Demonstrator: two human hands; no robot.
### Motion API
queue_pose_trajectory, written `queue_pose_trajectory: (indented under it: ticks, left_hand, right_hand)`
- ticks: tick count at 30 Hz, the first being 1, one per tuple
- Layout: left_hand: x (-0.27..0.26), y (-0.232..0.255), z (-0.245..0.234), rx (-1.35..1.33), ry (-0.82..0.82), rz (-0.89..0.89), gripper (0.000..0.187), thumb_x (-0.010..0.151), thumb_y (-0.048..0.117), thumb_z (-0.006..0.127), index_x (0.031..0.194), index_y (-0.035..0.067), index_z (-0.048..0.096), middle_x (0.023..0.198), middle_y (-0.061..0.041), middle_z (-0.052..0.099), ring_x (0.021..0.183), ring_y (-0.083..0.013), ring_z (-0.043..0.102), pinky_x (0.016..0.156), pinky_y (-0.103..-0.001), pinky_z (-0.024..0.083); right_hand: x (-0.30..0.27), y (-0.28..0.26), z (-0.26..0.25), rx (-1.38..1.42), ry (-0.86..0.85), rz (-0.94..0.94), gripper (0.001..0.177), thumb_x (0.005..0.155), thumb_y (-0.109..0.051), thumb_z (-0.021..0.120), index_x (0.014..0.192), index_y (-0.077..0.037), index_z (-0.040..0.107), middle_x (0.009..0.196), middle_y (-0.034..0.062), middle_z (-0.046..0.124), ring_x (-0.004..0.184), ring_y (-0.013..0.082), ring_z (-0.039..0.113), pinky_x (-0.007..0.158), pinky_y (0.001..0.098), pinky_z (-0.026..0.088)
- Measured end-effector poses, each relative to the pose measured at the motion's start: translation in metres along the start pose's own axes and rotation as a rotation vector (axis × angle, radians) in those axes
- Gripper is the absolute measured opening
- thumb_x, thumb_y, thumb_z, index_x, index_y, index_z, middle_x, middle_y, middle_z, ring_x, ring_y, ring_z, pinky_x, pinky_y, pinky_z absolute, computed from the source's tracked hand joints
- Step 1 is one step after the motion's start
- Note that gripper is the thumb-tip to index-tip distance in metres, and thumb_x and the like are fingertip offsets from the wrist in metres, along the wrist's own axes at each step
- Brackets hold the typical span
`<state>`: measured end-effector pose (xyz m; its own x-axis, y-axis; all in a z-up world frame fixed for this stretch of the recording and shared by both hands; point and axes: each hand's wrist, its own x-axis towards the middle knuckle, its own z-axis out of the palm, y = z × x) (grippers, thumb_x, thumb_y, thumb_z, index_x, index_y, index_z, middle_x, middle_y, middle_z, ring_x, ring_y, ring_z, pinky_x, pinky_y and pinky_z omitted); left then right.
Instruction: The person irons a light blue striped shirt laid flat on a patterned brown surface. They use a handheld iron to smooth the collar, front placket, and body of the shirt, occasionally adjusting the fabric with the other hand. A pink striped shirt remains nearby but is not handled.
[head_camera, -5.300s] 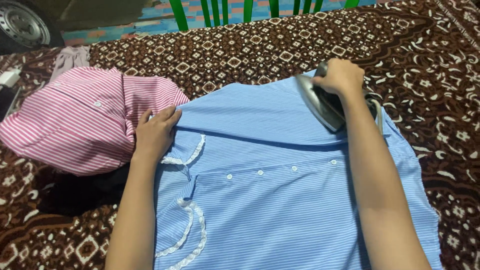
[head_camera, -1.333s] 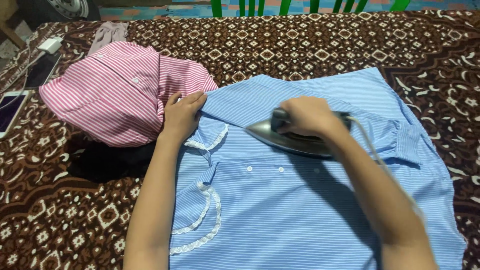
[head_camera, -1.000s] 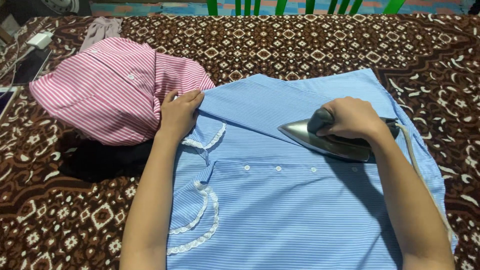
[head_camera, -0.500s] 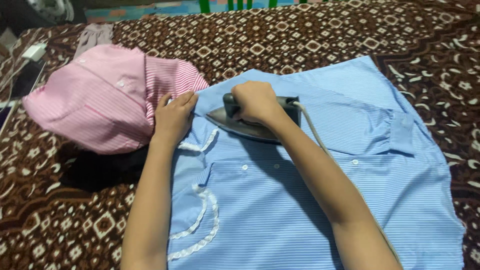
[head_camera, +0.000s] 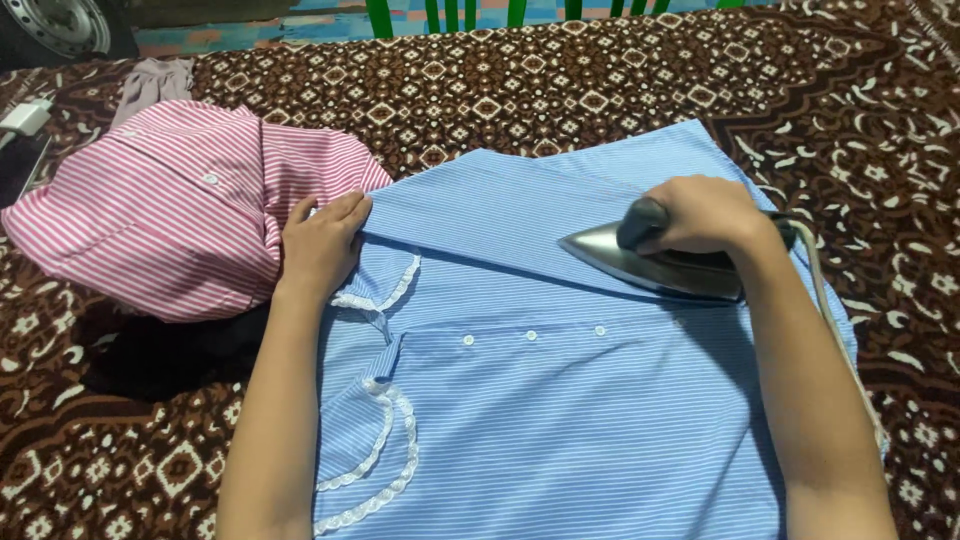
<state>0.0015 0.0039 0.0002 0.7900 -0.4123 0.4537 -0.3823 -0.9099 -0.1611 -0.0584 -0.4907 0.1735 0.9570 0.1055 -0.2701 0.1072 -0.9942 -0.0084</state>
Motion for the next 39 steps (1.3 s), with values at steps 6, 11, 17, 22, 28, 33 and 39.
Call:
queue_pose_trajectory:
  ticks: [6,11,17,22,28,33,39]
  left_hand:
    - [-0.002,-0.002,0.011,0.022,0.020,-0.012,0.057,0.090,0.021,0.068,0.145,0.029,0.059,0.145,0.008,0.063,0.139,-0.0076,0.055,0.119,-0.046,0.027]
    - [-0.002,-0.002,0.013,0.017,0.012,-0.011,0.058,0.089,0.022,0.068,0.146,0.028,0.058,0.147,0.007,0.062,0.139,-0.0086,0.054,0.120,-0.048,0.026]
    - [0.000,0.000,0.000,0.049,0.009,0.038,0.060,0.085,0.022,0.071,0.144,0.025,0.059,0.145,0.006,0.063,0.138,-0.0100,0.056,0.118,-0.045,0.030]
    - [0.001,-0.003,0.000,0.015,0.003,0.021,0.061,0.086,0.021,0.071,0.146,0.026,0.060,0.147,0.008,0.063,0.139,-0.0074,0.055,0.119,-0.043,0.030]
    - [0.000,0.000,-0.006,0.004,0.000,-0.004,0.059,0.087,0.020,0.071,0.145,0.028,0.061,0.147,0.010,0.063,0.138,-0.0064,0.055,0.118,-0.042,0.030]
    - [0.000,-0.001,0.001,-0.011,-0.018,-0.028,0.063,0.087,0.021,0.071,0.147,0.031,0.059,0.148,0.011,0.062,0.139,-0.0059,0.054,0.119,-0.044,0.029]
    - [-0.001,0.001,0.000,-0.003,-0.018,-0.029,0.063,0.087,0.021,0.070,0.148,0.032,0.058,0.146,0.012,0.063,0.138,-0.0056,0.054,0.120,-0.044,0.029]
  right_hand:
    - [0.018,-0.010,0.008,-0.020,0.076,-0.005,0.050,0.065,-0.054,0.085,0.103,-0.023,0.079,0.095,0.0129,0.080,0.106,0.0396,0.073,0.090,0.0516,0.057]
    - [0.044,-0.092,0.010,-0.029,0.151,-0.200,0.048,0.069,-0.042,0.087,0.107,-0.016,0.077,0.097,0.0153,0.077,0.105,0.0410,0.072,0.091,0.0539,0.057]
    - [0.102,-0.186,0.033,0.014,0.325,-0.412,0.050,0.064,-0.049,0.090,0.101,-0.019,0.075,0.086,0.0090,0.075,0.093,0.0371,0.075,0.079,0.0533,0.058]
    - [0.102,-0.171,0.029,0.019,0.267,-0.370,0.054,0.062,-0.054,0.091,0.100,-0.018,0.076,0.088,0.0115,0.075,0.094,0.0399,0.075,0.080,0.0555,0.057]
    - [0.042,-0.078,-0.006,0.047,0.108,-0.124,0.051,0.069,-0.047,0.087,0.109,-0.015,0.078,0.099,0.0192,0.078,0.109,0.0445,0.071,0.092,0.0556,0.054]
    - [0.027,0.003,0.003,0.026,0.103,0.062,0.053,0.067,-0.050,0.086,0.108,-0.016,0.079,0.100,0.0191,0.079,0.110,0.0434,0.072,0.091,0.0550,0.055]
    - [0.040,-0.003,0.014,0.049,0.201,0.106,0.048,0.066,-0.046,0.087,0.103,-0.016,0.080,0.095,0.0181,0.078,0.104,0.0432,0.073,0.086,0.0547,0.056]
